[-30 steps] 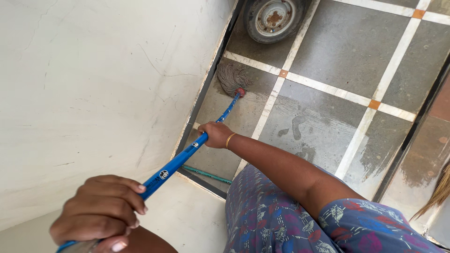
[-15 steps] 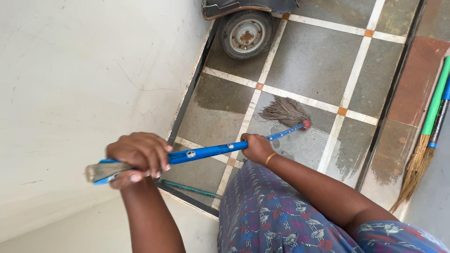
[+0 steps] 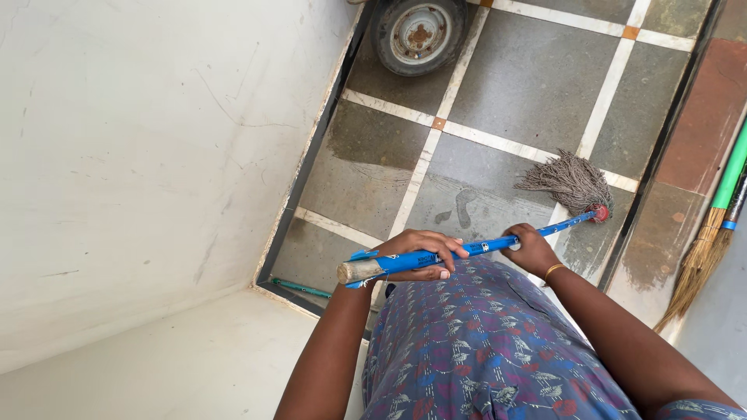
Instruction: The person mops the tiled floor of a garage or entryway using a mop with a blue handle, working around a parked motor scooter and near brooms leaning against a wall.
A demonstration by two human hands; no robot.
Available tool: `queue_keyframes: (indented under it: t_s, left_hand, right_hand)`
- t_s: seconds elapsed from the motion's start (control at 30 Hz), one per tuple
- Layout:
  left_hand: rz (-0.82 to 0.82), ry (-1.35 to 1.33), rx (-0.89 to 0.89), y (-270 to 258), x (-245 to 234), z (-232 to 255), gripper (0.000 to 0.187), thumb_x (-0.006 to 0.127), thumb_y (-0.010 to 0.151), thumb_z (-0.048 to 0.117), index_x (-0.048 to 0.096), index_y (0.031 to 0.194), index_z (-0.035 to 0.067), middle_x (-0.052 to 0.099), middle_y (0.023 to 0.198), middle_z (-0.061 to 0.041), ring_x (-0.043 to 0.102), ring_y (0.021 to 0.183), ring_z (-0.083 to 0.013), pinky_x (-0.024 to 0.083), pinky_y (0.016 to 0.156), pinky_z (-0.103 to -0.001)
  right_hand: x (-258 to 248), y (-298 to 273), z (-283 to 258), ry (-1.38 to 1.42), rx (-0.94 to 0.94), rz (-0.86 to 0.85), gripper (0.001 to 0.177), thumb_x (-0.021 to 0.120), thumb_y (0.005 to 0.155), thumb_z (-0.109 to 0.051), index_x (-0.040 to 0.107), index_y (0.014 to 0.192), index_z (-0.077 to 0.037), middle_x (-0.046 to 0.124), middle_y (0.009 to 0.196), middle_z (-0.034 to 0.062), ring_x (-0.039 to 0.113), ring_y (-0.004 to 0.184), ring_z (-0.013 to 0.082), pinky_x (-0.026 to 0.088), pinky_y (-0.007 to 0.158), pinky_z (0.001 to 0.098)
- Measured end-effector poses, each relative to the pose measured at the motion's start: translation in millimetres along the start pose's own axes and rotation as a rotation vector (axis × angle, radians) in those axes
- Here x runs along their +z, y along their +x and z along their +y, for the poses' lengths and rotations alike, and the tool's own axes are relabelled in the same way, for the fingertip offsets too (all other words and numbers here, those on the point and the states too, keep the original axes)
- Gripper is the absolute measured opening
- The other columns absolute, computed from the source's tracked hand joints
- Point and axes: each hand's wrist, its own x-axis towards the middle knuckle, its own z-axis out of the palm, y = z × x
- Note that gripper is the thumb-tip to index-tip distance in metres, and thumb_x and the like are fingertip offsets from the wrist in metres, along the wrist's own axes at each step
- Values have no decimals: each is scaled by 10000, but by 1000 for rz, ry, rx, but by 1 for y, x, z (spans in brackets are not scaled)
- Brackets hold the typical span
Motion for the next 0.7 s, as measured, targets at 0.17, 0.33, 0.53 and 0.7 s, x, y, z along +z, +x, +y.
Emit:
queue_keyframes:
  t_s: [0.17,0.33,0.53,0.7]
  left_hand:
    - [18,136,-140,-25,31,10,165,814,886,210,744,1011,127,699,1359,-116,601,1369,-318,491,1139,-473]
    - [124,198,-176,-70,10,69,214,736,779,68,757,985,119,702,1366,-82,619,1374,-280,518,1148,-420]
    - [96,577,-374,-102,-9,176,146,789,721,144,756,855,99,731,1327,-52,612,1360,-286,563,921,-436]
    - [90,703,-435,-114,-6,212,186,798,653,144,763,825,80,714,1315,-114,638,1294,-325,567,885,-449]
  right_hand:
    - [59,-10,20,-11,322,142,344,817,866,-297,718,1060,-31,653,1146,224,664,1028,397,524,959,457]
    - [116,10,-34,105,109,410,324,818,835,-208,700,1085,-40,636,1216,253,549,1264,448,438,1080,482]
    - [159,79,-148,360,-174,431,292,767,854,-104,659,1121,-56,525,1454,316,414,1470,460,367,1183,478]
    - [183,100,-261,461,-244,12,419,769,839,-120,583,1214,-96,329,1571,333,402,1410,468,396,1111,434]
